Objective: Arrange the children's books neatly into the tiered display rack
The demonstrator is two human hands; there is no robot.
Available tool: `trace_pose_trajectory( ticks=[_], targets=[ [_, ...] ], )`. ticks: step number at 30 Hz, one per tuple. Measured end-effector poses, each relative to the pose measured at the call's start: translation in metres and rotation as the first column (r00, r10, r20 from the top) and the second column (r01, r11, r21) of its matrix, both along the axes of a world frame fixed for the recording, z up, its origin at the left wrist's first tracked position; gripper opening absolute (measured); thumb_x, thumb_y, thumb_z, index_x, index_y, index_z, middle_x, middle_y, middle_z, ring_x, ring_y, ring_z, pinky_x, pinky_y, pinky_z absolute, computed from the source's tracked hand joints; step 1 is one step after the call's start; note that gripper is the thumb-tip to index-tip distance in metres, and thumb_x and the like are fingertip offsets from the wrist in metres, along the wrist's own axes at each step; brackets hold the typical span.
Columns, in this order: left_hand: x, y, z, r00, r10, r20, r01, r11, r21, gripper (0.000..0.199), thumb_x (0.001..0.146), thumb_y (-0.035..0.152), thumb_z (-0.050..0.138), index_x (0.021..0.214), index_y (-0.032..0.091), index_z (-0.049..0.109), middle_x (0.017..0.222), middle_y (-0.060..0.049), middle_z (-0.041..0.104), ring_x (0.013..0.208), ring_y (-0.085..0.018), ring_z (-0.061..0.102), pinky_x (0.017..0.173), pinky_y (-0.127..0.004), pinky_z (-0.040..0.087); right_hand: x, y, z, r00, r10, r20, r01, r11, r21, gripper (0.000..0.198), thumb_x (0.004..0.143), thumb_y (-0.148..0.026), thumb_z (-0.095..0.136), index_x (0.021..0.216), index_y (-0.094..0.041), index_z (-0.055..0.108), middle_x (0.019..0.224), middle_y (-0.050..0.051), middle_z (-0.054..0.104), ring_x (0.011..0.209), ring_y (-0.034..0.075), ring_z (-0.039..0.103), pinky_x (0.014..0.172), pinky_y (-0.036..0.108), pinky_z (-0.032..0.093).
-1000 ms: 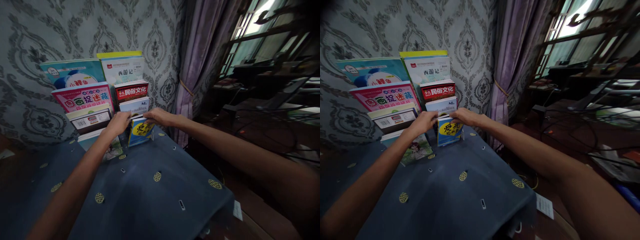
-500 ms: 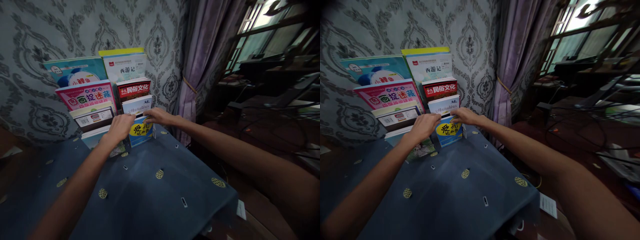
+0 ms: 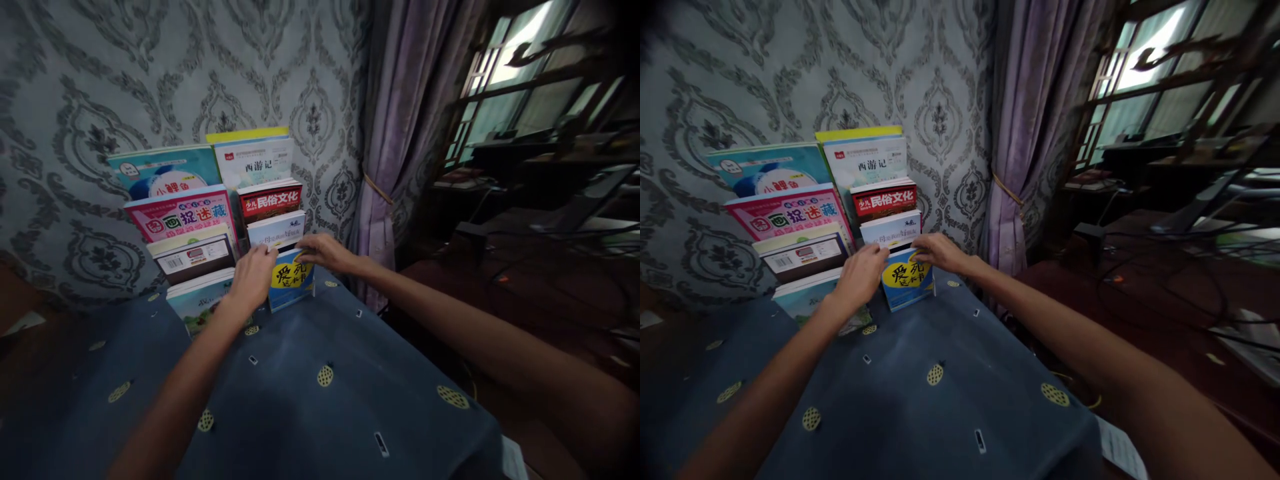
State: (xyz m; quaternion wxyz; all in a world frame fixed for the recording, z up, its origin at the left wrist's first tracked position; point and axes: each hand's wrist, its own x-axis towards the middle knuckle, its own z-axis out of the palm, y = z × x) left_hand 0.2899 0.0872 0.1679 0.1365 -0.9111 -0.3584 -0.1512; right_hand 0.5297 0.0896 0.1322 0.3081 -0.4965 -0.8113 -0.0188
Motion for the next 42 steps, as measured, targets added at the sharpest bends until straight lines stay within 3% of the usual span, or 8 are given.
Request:
trace_pose_trajectory(
  ticks=[2,5,9,12,17,28,34,42],
  targets=[
    [-0.002,-0.018,-0.017,0.994,-0.002,0.111,0.000,1.000,0.020,0.036,0.093,0.008,0.038,0.122,0.017,0.057,0.126,-0.015,0.058,0.121,-0.028,0.054,0.100,-0.041,0.047,-0.002,-0.012,-0.013,0.993,-0.039,-0.108,0.051,0.992,0.118,0.026,0.085,-0.035,0.066,0.105,-0.018,0.069,0.105,0.011,0.067,0.099,0.026,0.062,0.087,0.038,0.049],
    [-0.007,-0.046,-0.061,0.907,-0.022,0.421,0.076,0.991,-0.112,0.041,0.097,0.016,0.039,0.138,0.017,0.043,0.138,-0.015,0.052,0.132,-0.024,0.049,0.111,-0.038,0.041,-0.005,-0.030,-0.038,0.930,-0.101,-0.353,0.193,0.952,0.236,0.035,0.088,-0.041,0.063,0.119,-0.026,0.063,0.119,0.011,0.062,0.113,0.029,0.058,0.099,0.047,0.047],
    [-0.006,-0.058,-0.122,0.749,0.137,0.648,0.119,0.935,-0.335,0.059,0.095,0.026,0.043,0.150,0.016,0.023,0.150,-0.018,0.040,0.143,-0.025,0.039,0.115,-0.041,0.039,-0.009,-0.033,-0.069,0.747,-0.172,-0.642,0.292,0.953,0.085,0.049,0.087,-0.052,0.060,0.126,-0.023,0.056,0.124,0.015,0.062,0.114,0.031,0.060,0.099,0.050,0.050],
    [0.001,-0.047,-0.141,0.668,0.228,0.708,0.108,0.912,-0.395,0.066,0.094,0.030,0.043,0.153,0.013,0.017,0.159,-0.020,0.029,0.150,-0.027,0.024,0.119,-0.045,0.033,-0.017,-0.020,-0.086,0.597,-0.149,-0.788,0.240,0.971,-0.001,0.055,0.088,-0.058,0.055,0.129,-0.021,0.054,0.131,0.017,0.061,0.121,0.030,0.059,0.105,0.049,0.046],
    [0.013,-0.023,-0.138,0.569,0.271,0.776,0.111,0.910,-0.399,0.071,0.093,0.032,0.041,0.153,0.004,0.016,0.161,-0.024,0.022,0.153,-0.028,0.012,0.122,-0.047,0.023,-0.042,-0.006,-0.104,0.500,-0.061,-0.864,0.194,0.980,0.042,0.058,0.088,-0.058,0.054,0.133,-0.021,0.053,0.136,0.013,0.060,0.125,0.028,0.057,0.108,0.047,0.043],
    [0.030,-0.005,-0.133,0.524,0.263,0.810,0.147,0.909,-0.390,0.073,0.087,0.024,0.045,0.152,0.001,0.020,0.160,-0.023,0.027,0.151,-0.026,0.020,0.123,-0.041,0.021,-0.067,0.000,-0.128,0.437,-0.169,-0.884,0.420,0.907,0.034,0.048,0.089,-0.044,0.051,0.128,-0.019,0.060,0.128,0.014,0.065,0.118,0.029,0.061,0.102,0.048,0.048],
    [0.026,-0.004,-0.132,0.545,0.237,0.804,0.145,0.918,-0.368,0.072,0.087,0.023,0.046,0.152,0.002,0.022,0.159,-0.023,0.029,0.151,-0.027,0.022,0.122,-0.043,0.025,-0.068,0.003,-0.132,0.425,-0.133,-0.895,0.404,0.913,0.056,0.050,0.087,-0.039,0.052,0.134,-0.021,0.057,0.134,0.012,0.061,0.122,0.028,0.057,0.105,0.048,0.046],
    [0.026,0.002,-0.126,0.602,0.284,0.747,0.045,0.921,-0.386,0.070,0.087,0.022,0.045,0.149,-0.003,0.024,0.154,-0.030,0.031,0.150,-0.033,0.020,0.119,-0.048,0.028,-0.063,0.009,-0.135,0.415,-0.091,-0.906,0.383,0.920,0.083,0.048,0.084,-0.036,0.056,0.129,-0.022,0.061,0.129,0.012,0.063,0.116,0.028,0.060,0.100,0.046,0.049]
  ],
)
